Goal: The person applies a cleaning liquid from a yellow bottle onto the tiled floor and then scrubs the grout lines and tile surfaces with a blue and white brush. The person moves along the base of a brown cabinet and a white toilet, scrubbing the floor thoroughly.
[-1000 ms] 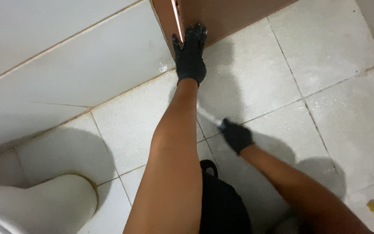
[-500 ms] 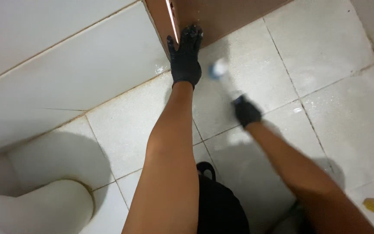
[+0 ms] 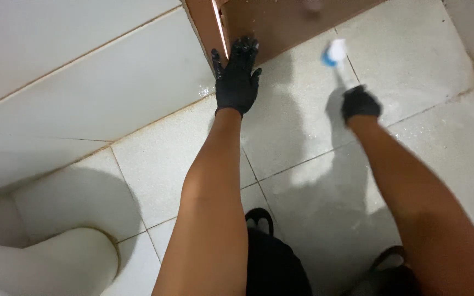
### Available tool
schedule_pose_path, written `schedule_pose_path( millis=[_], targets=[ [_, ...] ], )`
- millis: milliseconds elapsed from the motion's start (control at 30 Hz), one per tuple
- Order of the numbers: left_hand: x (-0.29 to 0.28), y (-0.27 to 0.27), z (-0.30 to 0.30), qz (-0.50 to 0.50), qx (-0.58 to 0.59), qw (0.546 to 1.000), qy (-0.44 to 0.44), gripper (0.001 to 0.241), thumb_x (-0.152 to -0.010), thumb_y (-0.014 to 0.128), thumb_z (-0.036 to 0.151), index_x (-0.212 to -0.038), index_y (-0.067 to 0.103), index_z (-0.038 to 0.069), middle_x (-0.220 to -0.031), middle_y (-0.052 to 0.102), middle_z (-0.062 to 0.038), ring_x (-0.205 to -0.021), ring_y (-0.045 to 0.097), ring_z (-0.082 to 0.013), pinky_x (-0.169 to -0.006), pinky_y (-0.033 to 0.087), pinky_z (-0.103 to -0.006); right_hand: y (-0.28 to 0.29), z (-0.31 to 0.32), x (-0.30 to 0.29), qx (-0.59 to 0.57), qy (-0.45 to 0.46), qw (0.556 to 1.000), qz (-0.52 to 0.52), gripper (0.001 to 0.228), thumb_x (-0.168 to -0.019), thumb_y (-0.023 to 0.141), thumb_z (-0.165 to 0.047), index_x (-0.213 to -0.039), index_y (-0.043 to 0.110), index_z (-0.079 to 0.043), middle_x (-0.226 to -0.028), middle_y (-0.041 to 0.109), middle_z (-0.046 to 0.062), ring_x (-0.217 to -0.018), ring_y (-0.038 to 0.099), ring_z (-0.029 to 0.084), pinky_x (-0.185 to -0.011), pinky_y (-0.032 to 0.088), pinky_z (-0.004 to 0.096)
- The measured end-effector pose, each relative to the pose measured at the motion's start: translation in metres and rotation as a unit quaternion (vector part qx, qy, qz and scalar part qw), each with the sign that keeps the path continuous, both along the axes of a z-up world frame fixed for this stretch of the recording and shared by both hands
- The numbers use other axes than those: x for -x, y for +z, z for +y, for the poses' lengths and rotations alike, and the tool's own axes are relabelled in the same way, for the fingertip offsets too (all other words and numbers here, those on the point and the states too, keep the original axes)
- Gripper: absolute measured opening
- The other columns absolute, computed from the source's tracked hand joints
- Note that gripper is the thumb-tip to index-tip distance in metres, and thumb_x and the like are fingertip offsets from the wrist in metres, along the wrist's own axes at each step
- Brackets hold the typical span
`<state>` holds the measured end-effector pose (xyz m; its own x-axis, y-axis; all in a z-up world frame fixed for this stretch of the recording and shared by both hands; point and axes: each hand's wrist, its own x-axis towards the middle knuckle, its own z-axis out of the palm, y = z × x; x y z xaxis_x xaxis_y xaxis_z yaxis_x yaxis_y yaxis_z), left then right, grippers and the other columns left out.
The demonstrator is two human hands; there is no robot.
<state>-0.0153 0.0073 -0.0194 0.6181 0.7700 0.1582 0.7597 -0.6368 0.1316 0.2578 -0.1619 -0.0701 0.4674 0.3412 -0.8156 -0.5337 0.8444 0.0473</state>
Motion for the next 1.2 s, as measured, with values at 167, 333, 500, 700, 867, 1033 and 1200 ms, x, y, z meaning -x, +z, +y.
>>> schedule_pose_path(
  millis=[167, 333, 500, 700, 867, 1033, 1200],
  targets=[
    [0.002, 0.01, -0.002, -0.061, 0.028, 0.998, -0.005, 0.058, -0.105, 0.057, 0.033, -0.159, 0.037, 0.024, -0.167, 0.034, 0.002, -0.155, 0.026, -0.0144, -0.126, -0.002, -0.0568, -0.087, 0.001, -0.033, 0.658, 0.563, 0.046, -0.498, 0.038, -0.107, 0.052, -0.045, -0.11, 0.06, -0.008, -0.098, 0.07, 0.016, -0.09, 0.069, 0.034, -0.078, 0.054, 0.05],
    [0.004, 0.003, -0.004, -0.058, -0.002, 0.998, -0.009, 0.064, -0.107, 0.057, 0.045, -0.161, 0.031, 0.023, -0.167, 0.036, 0.001, -0.155, 0.03, -0.0188, -0.126, -0.003, -0.0576, -0.01, 0.006, 0.169, 0.496, 0.68, 0.028, -0.539, 0.046, -0.109, 0.035, -0.045, -0.123, 0.048, -0.003, -0.086, 0.066, 0.012, -0.073, 0.067, 0.03, -0.07, 0.055, 0.047],
    [-0.002, 0.006, -0.007, -0.027, -0.021, 0.999, -0.003, 0.069, -0.107, 0.057, 0.051, -0.163, 0.026, 0.024, -0.169, 0.031, -0.001, -0.157, 0.024, -0.0207, -0.124, -0.005, -0.064, -0.069, -0.023, 0.253, 0.405, 0.618, -0.073, -0.67, 0.036, -0.106, 0.05, -0.038, -0.115, 0.054, -0.003, -0.078, 0.071, 0.012, -0.063, 0.07, 0.029, -0.057, 0.055, 0.042],
    [0.013, 0.011, -0.001, -0.058, -0.059, 0.995, -0.05, 0.063, -0.103, 0.062, 0.05, -0.154, 0.051, 0.014, -0.166, 0.032, -0.011, -0.154, 0.024, -0.027, -0.122, -0.001, -0.0681, -0.082, -0.019, 0.105, 0.485, 0.553, -0.08, -0.673, 0.039, -0.102, 0.052, -0.048, -0.104, 0.055, -0.009, -0.067, 0.067, 0.009, -0.056, 0.065, 0.034, -0.055, 0.052, 0.048],
    [0.037, 0.039, -0.008, 0.071, -0.056, 0.995, -0.033, 0.078, -0.102, 0.04, 0.071, -0.163, 0.033, 0.022, -0.171, 0.021, -0.01, -0.158, 0.01, -0.0223, -0.123, -0.011, -0.0624, -0.052, -0.033, -0.027, 0.521, 0.622, -0.101, -0.576, 0.041, -0.107, 0.043, -0.045, -0.129, 0.056, -0.013, -0.112, 0.07, 0.014, -0.099, 0.068, 0.034, -0.09, 0.052, 0.051],
    [0.078, 0.071, -0.041, 0.096, -0.054, 0.992, -0.058, 0.076, -0.101, 0.047, 0.065, -0.159, 0.043, 0.017, -0.171, 0.018, -0.013, -0.158, 0.007, -0.0294, -0.121, -0.007, -0.0659, -0.092, -0.016, -0.033, 0.482, 0.627, -0.129, -0.599, 0.045, -0.103, 0.046, -0.046, -0.143, 0.05, -0.023, -0.134, 0.059, 0.014, -0.12, 0.057, 0.035, -0.097, 0.049, 0.056],
    [0.095, 0.122, -0.086, 0.241, 0.033, 0.97, 0.019, 0.073, -0.099, 0.042, 0.072, -0.159, 0.041, 0.03, -0.174, 0.015, -0.003, -0.161, 0.008, -0.0256, -0.126, -0.005, -0.0667, -0.085, 0.032, 0.043, 0.442, 0.615, -0.173, -0.63, 0.058, -0.099, 0.048, -0.046, -0.156, 0.043, -0.033, -0.155, 0.048, 0.015, -0.142, 0.047, 0.035, -0.104, 0.045, 0.061]
  ],
)
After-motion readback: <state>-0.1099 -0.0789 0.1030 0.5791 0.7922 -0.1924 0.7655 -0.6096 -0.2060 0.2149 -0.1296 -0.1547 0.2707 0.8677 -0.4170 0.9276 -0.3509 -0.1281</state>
